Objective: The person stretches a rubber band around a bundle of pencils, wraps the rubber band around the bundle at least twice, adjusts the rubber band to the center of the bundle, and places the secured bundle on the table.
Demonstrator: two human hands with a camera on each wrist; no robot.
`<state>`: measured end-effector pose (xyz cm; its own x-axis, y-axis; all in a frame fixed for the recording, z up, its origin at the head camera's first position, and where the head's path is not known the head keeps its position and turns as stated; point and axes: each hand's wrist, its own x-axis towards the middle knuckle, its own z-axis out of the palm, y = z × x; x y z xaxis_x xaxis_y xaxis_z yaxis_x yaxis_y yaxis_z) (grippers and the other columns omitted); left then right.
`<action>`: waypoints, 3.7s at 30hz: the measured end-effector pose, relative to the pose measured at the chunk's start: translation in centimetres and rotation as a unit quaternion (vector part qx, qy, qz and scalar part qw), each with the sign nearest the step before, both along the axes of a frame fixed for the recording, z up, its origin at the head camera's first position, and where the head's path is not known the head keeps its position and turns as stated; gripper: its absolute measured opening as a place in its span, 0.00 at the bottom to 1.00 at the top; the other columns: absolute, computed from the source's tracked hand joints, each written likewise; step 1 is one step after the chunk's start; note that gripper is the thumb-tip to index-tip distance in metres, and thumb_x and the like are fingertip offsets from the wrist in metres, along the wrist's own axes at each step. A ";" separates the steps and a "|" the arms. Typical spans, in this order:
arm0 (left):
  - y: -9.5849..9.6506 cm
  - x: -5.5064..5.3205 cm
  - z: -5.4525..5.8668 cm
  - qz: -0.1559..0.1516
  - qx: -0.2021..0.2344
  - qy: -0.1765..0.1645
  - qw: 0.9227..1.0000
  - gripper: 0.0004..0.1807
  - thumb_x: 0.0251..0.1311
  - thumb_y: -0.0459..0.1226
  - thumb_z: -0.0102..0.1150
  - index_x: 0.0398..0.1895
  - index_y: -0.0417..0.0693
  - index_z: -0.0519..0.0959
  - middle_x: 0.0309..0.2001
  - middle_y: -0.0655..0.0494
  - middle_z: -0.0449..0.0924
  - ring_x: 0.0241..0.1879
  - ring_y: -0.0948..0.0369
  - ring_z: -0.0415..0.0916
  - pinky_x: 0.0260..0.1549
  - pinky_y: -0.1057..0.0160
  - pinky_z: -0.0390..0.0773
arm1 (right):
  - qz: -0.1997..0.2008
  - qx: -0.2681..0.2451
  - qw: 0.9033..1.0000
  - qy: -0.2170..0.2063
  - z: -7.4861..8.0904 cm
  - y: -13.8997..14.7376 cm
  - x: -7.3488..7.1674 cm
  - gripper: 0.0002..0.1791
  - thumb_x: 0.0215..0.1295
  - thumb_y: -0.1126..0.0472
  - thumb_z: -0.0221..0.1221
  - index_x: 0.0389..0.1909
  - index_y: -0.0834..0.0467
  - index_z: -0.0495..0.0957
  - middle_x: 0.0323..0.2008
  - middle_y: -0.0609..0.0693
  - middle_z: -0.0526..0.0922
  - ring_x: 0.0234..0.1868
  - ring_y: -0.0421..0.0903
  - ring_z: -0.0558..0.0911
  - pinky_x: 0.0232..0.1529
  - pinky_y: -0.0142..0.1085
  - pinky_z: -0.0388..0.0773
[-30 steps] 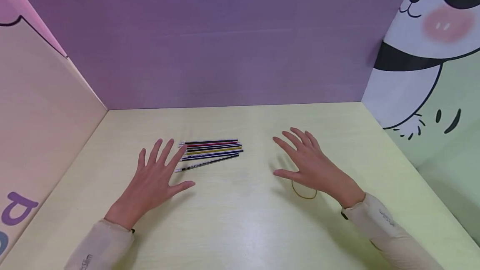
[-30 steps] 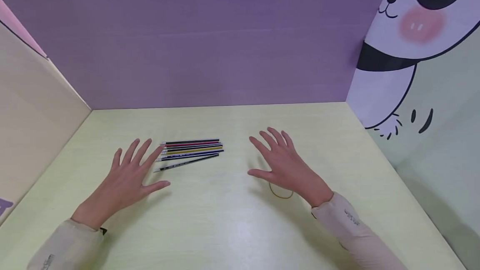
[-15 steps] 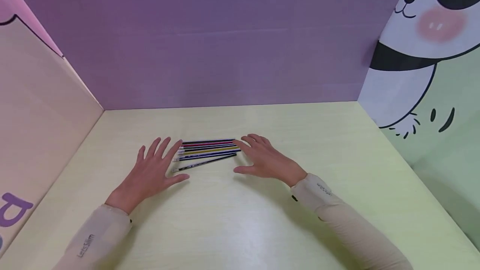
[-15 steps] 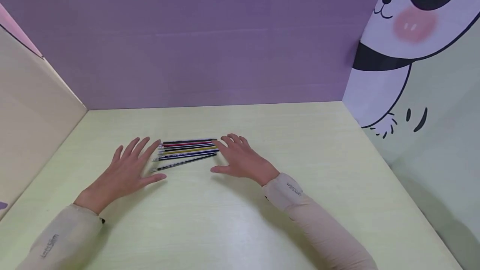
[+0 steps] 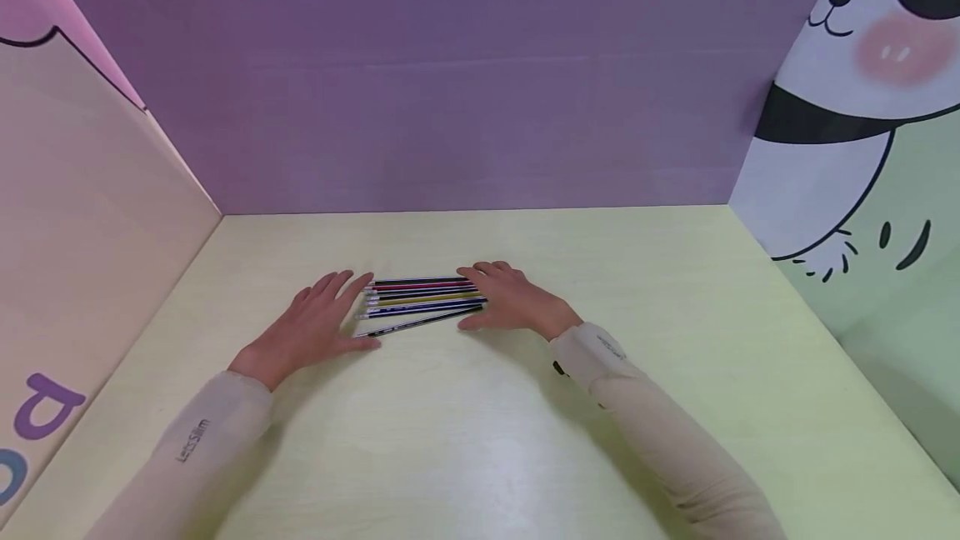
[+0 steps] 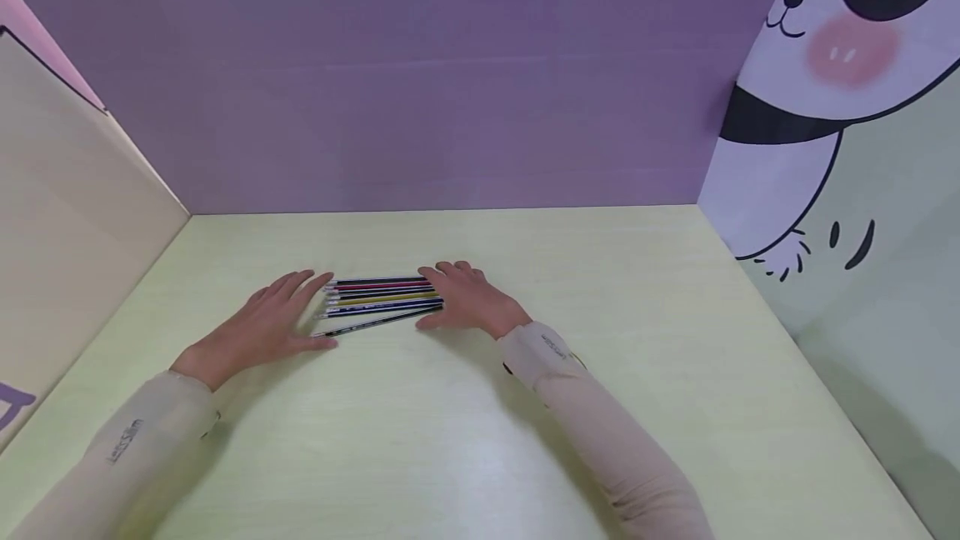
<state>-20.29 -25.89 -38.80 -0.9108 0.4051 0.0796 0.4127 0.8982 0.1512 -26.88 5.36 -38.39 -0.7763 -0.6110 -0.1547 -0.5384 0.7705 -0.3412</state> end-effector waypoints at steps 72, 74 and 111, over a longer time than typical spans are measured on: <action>4.2 -3.1 -2.3 0.090 0.732 -0.189 0.648 0.40 0.76 0.62 0.23 0.78 0.45 0.53 0.79 0.50 0.46 0.78 0.60 0.40 0.75 0.63 0.35 | -0.156 -0.544 0.771 -0.293 -3.8 -1.9 -2.0 0.27 0.78 0.43 0.45 0.73 0.48 0.66 0.77 0.40 0.53 0.78 0.40 0.46 0.77 0.45 0.40; 4.1 -3.0 -2.1 0.096 0.707 -0.194 0.674 0.39 0.75 0.62 0.24 0.79 0.48 0.53 0.79 0.54 0.47 0.78 0.61 0.39 0.75 0.63 0.35 | -0.155 -0.530 0.785 -0.280 -3.7 -1.8 -1.9 0.26 0.77 0.44 0.48 0.72 0.47 0.68 0.74 0.39 0.60 0.77 0.41 0.53 0.77 0.46 0.44; 5.3 -2.8 -3.2 0.130 0.529 -0.098 0.833 0.25 0.77 0.42 0.46 0.71 0.42 0.67 0.75 0.48 0.58 0.77 0.54 0.48 0.75 0.50 0.48 | -0.232 -0.631 0.697 -0.250 -4.4 -2.7 -1.0 0.20 0.72 0.64 0.55 0.63 0.60 0.77 0.67 0.49 0.73 0.72 0.46 0.63 0.75 0.41 0.48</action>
